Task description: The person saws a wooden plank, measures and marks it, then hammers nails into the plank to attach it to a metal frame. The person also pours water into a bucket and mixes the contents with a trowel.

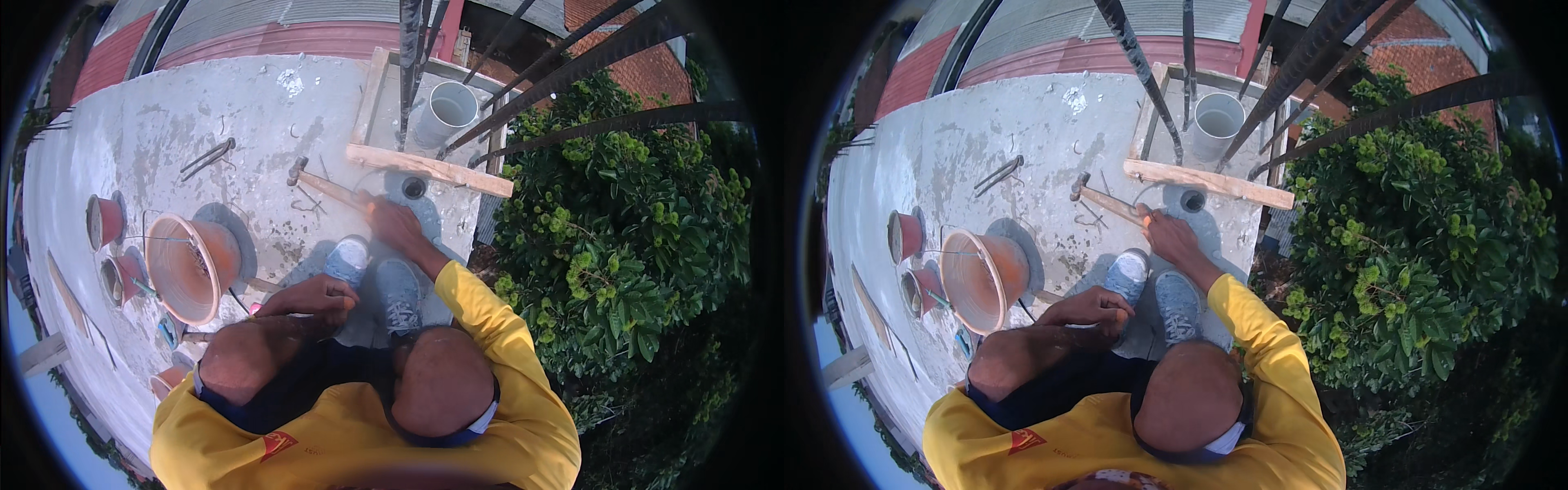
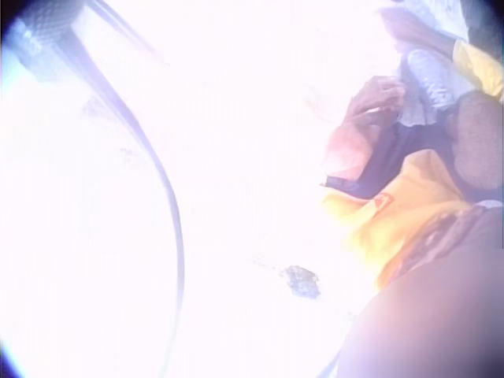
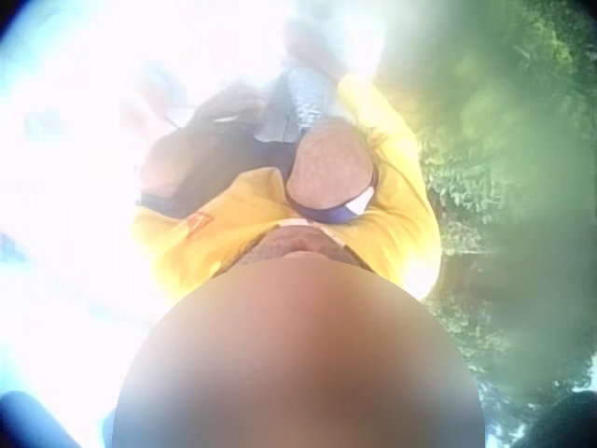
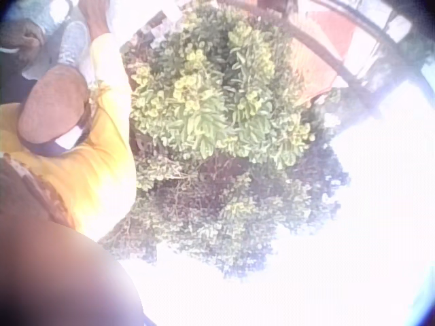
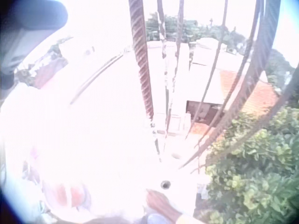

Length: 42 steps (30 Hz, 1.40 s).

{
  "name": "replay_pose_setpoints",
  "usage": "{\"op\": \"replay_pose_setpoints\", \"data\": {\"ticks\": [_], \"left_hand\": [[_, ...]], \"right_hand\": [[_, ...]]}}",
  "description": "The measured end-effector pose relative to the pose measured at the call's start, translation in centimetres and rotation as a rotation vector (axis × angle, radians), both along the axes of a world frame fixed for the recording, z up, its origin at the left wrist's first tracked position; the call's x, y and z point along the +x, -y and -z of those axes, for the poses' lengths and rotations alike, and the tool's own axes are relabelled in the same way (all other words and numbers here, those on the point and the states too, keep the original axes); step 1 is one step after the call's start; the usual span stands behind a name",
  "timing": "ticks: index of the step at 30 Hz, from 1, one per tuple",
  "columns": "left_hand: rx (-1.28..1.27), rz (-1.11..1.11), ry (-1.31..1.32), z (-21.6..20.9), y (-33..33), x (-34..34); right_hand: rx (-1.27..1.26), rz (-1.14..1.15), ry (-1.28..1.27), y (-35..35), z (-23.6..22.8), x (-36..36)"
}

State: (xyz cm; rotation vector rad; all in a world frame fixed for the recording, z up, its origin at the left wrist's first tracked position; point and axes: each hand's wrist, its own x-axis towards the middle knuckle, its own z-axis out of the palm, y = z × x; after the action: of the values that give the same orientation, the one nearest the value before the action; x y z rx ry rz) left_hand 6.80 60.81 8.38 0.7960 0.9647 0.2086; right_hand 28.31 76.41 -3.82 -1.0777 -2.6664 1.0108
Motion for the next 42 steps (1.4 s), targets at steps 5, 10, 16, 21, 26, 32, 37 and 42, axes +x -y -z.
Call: {"op": "replay_pose_setpoints", "data": {"ticks": [5,10,16,21,26,32,37,42], "left_hand": [[-0.254,-0.077,0.055,1.3,2.8,-1.1],[-0.053,-0.335,-0.866,5.3,5.3,-2.4],[-0.041,-0.453,-1.499,8.3,10.9,-2.5],[-0.019,-0.919,-1.565,10.4,13.1,-2.0],[-0.329,-0.888,-1.759,11.9,13.5,-2.5],[-0.470,-1.091,-1.581,10.5,13.0,-4.2],[0.023,-0.971,-1.390,3.9,12.9,-4.3],[0.549,-0.671,-1.465,-1.2,6.8,-3.5]], "right_hand": [[-0.006,-0.065,0.069,-1.5,-0.2,-2.9],[-0.058,-0.082,0.118,-1.9,0.1,-4.5],[-0.015,-0.132,0.142,-2.8,0.5,-5.0],[0.050,-0.118,0.093,-2.6,1.0,-4.7],[0.024,-0.110,0.078,-2.6,1.6,-4.3],[-0.012,-0.078,-0.033,-3.3,0.4,-5.0],[-0.068,-0.064,0.045,-3.7,0.1,-7.0],[-0.118,-0.018,0.045,-3.3,-0.2,-10.9]]}}
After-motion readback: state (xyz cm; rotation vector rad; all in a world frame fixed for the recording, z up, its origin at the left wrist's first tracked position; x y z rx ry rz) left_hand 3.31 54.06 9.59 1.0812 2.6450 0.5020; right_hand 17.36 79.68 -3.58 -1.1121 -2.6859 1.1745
